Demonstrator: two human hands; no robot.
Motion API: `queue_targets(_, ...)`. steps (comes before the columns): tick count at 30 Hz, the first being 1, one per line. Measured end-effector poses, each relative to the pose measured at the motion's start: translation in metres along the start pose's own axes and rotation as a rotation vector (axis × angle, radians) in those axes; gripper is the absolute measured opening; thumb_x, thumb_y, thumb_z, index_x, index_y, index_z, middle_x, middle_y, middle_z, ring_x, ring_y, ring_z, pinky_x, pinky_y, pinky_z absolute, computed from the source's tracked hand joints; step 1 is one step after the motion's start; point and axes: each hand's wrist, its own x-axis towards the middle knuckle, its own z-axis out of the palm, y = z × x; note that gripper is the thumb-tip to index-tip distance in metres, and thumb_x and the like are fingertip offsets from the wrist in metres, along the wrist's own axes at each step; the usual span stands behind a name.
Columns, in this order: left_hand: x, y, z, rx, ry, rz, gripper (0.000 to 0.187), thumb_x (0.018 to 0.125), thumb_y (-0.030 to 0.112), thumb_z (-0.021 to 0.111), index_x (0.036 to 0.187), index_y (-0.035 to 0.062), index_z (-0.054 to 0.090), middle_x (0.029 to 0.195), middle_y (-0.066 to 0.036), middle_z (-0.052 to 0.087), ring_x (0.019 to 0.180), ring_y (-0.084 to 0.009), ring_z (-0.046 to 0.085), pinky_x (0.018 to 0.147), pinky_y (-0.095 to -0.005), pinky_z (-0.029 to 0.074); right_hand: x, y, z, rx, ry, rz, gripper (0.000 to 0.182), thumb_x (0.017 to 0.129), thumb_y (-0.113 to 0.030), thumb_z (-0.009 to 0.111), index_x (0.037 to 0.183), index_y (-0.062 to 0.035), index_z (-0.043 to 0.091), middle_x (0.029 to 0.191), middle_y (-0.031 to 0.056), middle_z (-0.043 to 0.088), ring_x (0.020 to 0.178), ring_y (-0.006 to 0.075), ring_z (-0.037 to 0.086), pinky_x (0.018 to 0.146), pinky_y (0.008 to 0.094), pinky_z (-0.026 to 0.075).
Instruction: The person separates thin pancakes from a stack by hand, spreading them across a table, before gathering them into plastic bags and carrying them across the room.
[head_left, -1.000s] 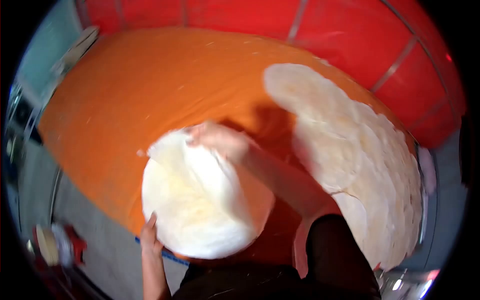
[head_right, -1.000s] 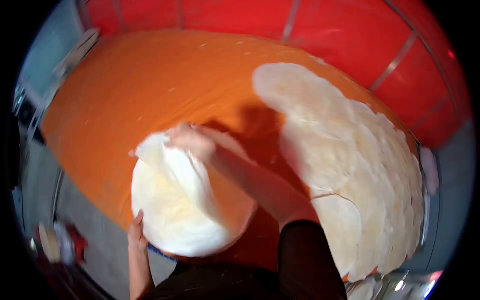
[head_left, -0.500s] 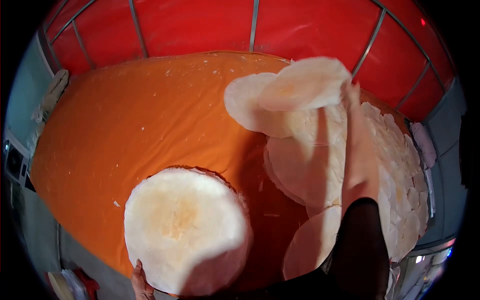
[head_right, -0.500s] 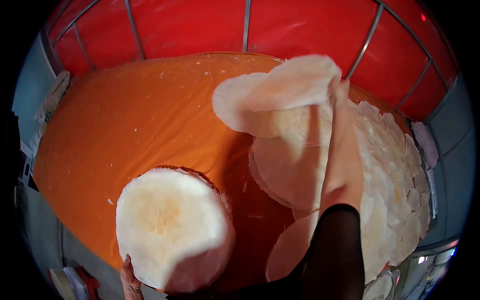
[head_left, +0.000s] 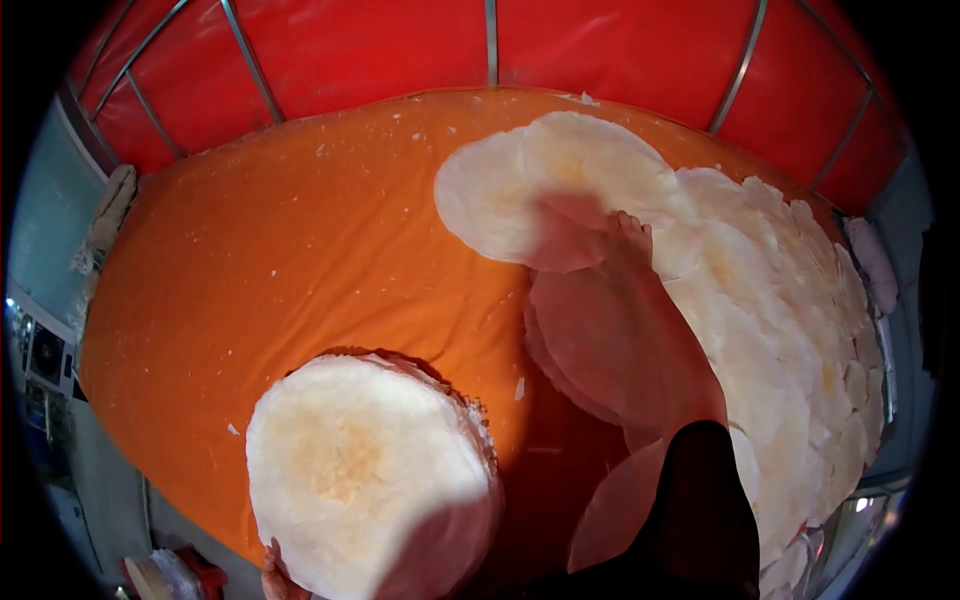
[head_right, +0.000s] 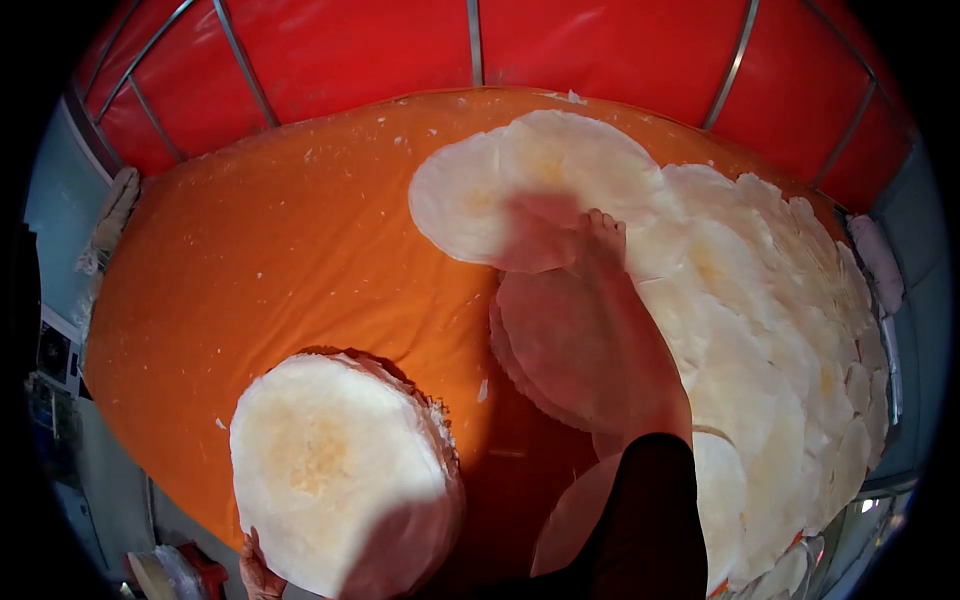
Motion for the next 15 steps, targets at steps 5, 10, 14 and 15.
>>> queue_targets(5,-0.004,0.012,0.026,-0.001,0.106,-0.115,0.044,0.083,0.024,0.049,0.121,0.0039,0.042,0.119,-0.011,0.048,0.11,-0.0284,0.044,0.094,-0.0447,0.034,0.035,0.049,0.082,0.069,-0.205,-0.012,0.043,0.059,-0.022,0.064,0.096,-0.0046,0.052,0.096,0.0117,0.053,0.094,0.0234,0.05,0.072,0.0357,0.039)
queue_targets(10,0.003,0.008,-0.011,0.03,0.361,-0.136,0.043,0.085,0.025,0.046,0.122,0.0045,0.041,0.12,-0.011,0.047,0.11,-0.029,0.044,0.094,-0.044,0.034,0.042,0.118,0.147,0.704,-0.35,0.264,0.034,0.068,-0.023,0.059,0.094,-0.0013,0.054,0.095,0.0111,0.056,0.09,0.0196,0.053,0.072,0.0342,0.041)
queue_targets(14,0.008,0.009,0.007,0.044,0.381,-0.193,0.042,0.087,0.025,0.042,0.122,0.0033,0.041,0.119,-0.012,0.048,0.108,-0.0288,0.045,0.093,-0.045,0.035,0.048,0.056,0.04,0.53,-0.099,0.475,0.027,0.076,-0.026,0.053,0.081,-0.0007,0.06,0.087,0.0104,0.06,0.082,0.0221,0.056,0.069,0.0368,0.045)
queue_targets(15,0.008,0.011,0.006,0.03,0.377,-0.202,0.042,0.088,0.026,0.039,0.122,0.0016,0.04,0.119,-0.012,0.048,0.109,-0.0285,0.044,0.093,-0.0449,0.035,0.062,0.055,0.012,0.357,-0.082,0.411,0.024,0.075,-0.024,0.052,0.078,-0.0016,0.06,0.083,0.0121,0.061,0.079,0.0243,0.058,0.066,0.0378,0.045)
